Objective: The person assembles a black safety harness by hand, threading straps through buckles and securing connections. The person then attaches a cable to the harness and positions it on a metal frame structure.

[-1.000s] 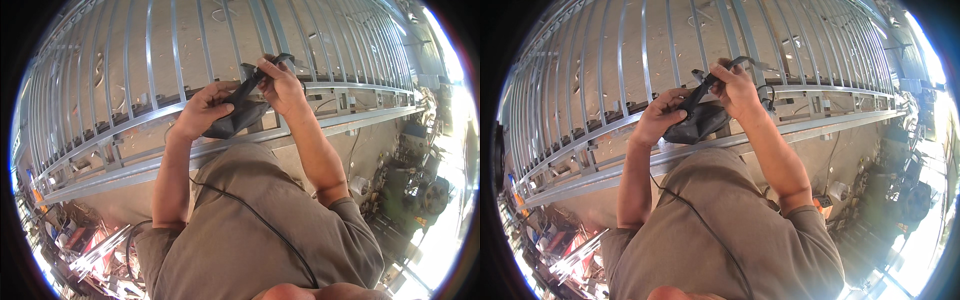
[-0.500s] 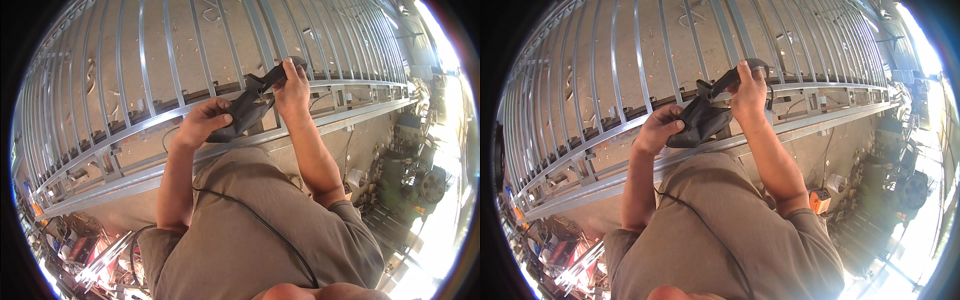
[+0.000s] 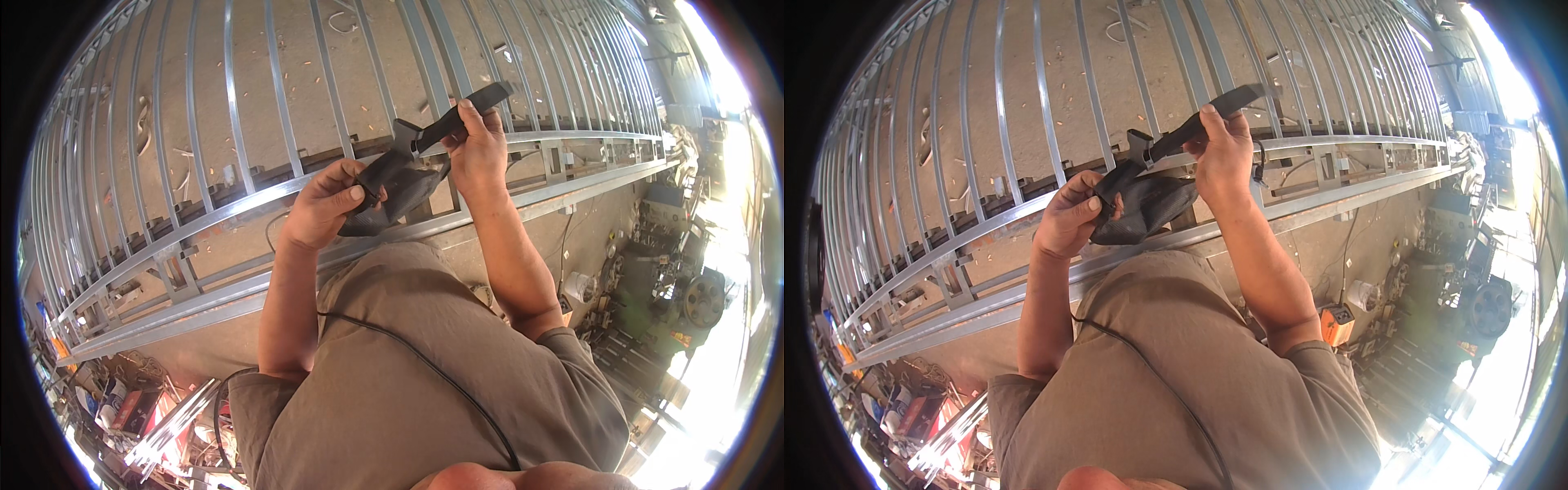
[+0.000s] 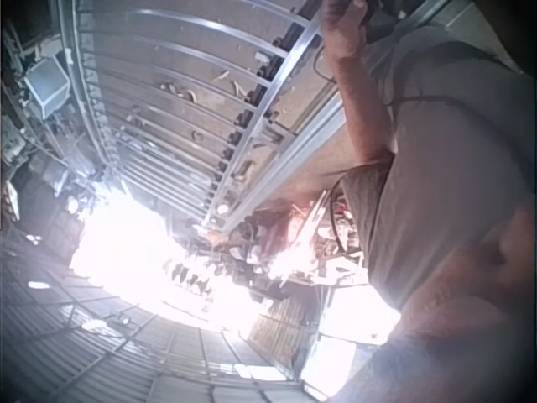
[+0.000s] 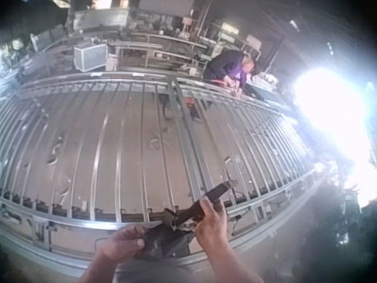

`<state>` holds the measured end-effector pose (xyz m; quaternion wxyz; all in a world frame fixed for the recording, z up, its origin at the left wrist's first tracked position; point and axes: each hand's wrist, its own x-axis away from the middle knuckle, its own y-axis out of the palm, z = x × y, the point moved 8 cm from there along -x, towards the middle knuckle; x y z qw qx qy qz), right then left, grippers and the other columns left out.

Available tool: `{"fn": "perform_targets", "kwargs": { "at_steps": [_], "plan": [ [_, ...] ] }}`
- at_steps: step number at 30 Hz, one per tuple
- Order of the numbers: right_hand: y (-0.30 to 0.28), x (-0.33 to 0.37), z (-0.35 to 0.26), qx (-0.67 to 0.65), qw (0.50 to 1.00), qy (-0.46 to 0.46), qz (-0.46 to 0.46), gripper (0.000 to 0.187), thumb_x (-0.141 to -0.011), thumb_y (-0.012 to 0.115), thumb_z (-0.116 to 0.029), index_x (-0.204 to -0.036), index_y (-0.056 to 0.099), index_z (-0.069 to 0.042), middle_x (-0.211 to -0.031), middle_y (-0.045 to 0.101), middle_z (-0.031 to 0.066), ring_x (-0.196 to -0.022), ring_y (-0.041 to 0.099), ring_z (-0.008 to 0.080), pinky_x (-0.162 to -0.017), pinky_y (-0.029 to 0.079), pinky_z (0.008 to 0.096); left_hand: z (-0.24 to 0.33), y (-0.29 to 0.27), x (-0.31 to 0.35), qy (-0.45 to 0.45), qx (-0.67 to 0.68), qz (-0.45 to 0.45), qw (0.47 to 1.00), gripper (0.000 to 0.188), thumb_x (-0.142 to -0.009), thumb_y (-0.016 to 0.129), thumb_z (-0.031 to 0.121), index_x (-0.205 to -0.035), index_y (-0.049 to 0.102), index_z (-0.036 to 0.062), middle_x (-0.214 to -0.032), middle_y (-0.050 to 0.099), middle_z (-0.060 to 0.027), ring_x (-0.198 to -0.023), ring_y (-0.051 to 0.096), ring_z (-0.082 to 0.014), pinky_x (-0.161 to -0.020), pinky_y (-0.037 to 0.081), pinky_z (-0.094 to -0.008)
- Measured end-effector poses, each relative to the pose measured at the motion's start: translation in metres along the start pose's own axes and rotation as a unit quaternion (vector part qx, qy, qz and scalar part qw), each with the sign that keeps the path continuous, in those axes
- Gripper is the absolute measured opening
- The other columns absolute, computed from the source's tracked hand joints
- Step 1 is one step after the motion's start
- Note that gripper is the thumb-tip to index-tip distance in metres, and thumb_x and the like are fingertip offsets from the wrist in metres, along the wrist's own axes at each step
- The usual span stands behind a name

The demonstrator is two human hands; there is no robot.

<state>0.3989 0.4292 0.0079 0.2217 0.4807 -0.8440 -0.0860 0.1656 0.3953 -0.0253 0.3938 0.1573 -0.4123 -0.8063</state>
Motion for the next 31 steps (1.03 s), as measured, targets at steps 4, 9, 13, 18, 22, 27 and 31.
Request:
{"fn": "perform_targets", "kwargs": {
  "at_steps": [4,9,13,18,22,27,31],
  "plan": [
    [0.004,0.002,-0.002,-0.001,1.000,0.008,-0.012,0.011,-0.101,0.066,-0.013,-0.110,0.060,-0.010,-0.089,0.064,0.0004,-0.074,0.065,0.0139,-0.060,0.054,0.0309,0.002,-0.002,0.002,0.007,0.005,0.007,1.000,0.031,-0.096,0.075,0.021,-0.119,0.063,0.0042,-0.103,0.070,-0.0138,-0.094,0.065,-0.0240,-0.087,0.050,-0.0363],
    [0.006,0.004,-0.001,-0.010,1.000,0.012,-0.023,0.011,-0.101,0.065,-0.012,-0.111,0.059,-0.010,-0.094,0.065,0.0013,-0.078,0.066,0.0160,-0.065,0.056,0.0347,0.005,-0.001,0.006,-0.013,0.002,0.017,1.000,0.036,-0.095,0.072,0.016,-0.124,0.063,-0.0021,-0.105,0.071,-0.0124,-0.095,0.066,-0.0219,-0.089,0.051,-0.0347],
    [0.001,0.003,0.000,-0.020,0.999,0.023,-0.031,0.010,-0.102,0.063,-0.011,-0.110,0.058,-0.010,-0.097,0.066,0.0030,-0.080,0.067,0.0181,-0.073,0.058,0.0377,0.005,0.001,0.008,-0.026,-0.032,0.049,0.998,0.044,-0.090,0.074,0.018,-0.127,0.063,-0.0022,-0.100,0.070,-0.0126,-0.091,0.063,-0.0220,-0.086,0.049,-0.0343],
    [-0.007,0.000,0.008,-0.104,0.991,0.086,-0.022,0.007,-0.104,0.059,-0.011,-0.110,0.057,-0.010,-0.101,0.066,0.0059,-0.086,0.068,0.0223,-0.080,0.059,0.0409,0.006,0.007,0.004,-0.032,-0.053,0.031,0.998,0.044,-0.089,0.069,0.007,-0.132,0.062,-0.0021,-0.102,0.069,-0.0122,-0.086,0.062,-0.0207,-0.082,0.049,-0.0327],
    [-0.011,-0.002,-0.003,-0.125,0.989,0.075,-0.014,0.010,-0.103,0.060,-0.011,-0.113,0.058,-0.010,-0.103,0.066,0.0070,-0.090,0.068,0.0247,-0.083,0.058,0.0425,0.007,0.006,0.005,-0.038,-0.077,0.082,0.993,0.046,-0.088,0.065,-0.002,-0.134,0.061,-0.0014,-0.100,0.069,-0.0111,-0.082,0.060,-0.0186,-0.078,0.048,-0.0305],
    [-0.018,-0.007,-0.042,-0.047,0.999,-0.016,0.000,0.011,-0.101,0.063,-0.011,-0.111,0.059,-0.011,-0.106,0.067,0.0065,-0.096,0.066,0.0217,-0.087,0.052,0.0406,0.014,0.013,0.000,-0.052,-0.207,0.098,0.972,0.046,-0.091,0.066,-0.002,-0.136,0.061,-0.0009,-0.098,0.069,-0.0092,-0.080,0.059,-0.0143,-0.074,0.047,-0.0272],
    [-0.024,-0.016,-0.065,-0.074,0.995,-0.064,-0.007,0.014,-0.101,0.063,-0.012,-0.115,0.059,-0.012,-0.113,0.068,0.0068,-0.102,0.066,0.0220,-0.088,0.053,0.0416,0.018,0.022,-0.006,-0.062,-0.356,0.104,0.927,0.044,-0.094,0.066,0.001,-0.138,0.061,0.0031,-0.099,0.070,-0.0087,-0.078,0.058,-0.0136,-0.073,0.047,-0.0263]
  ]
}}
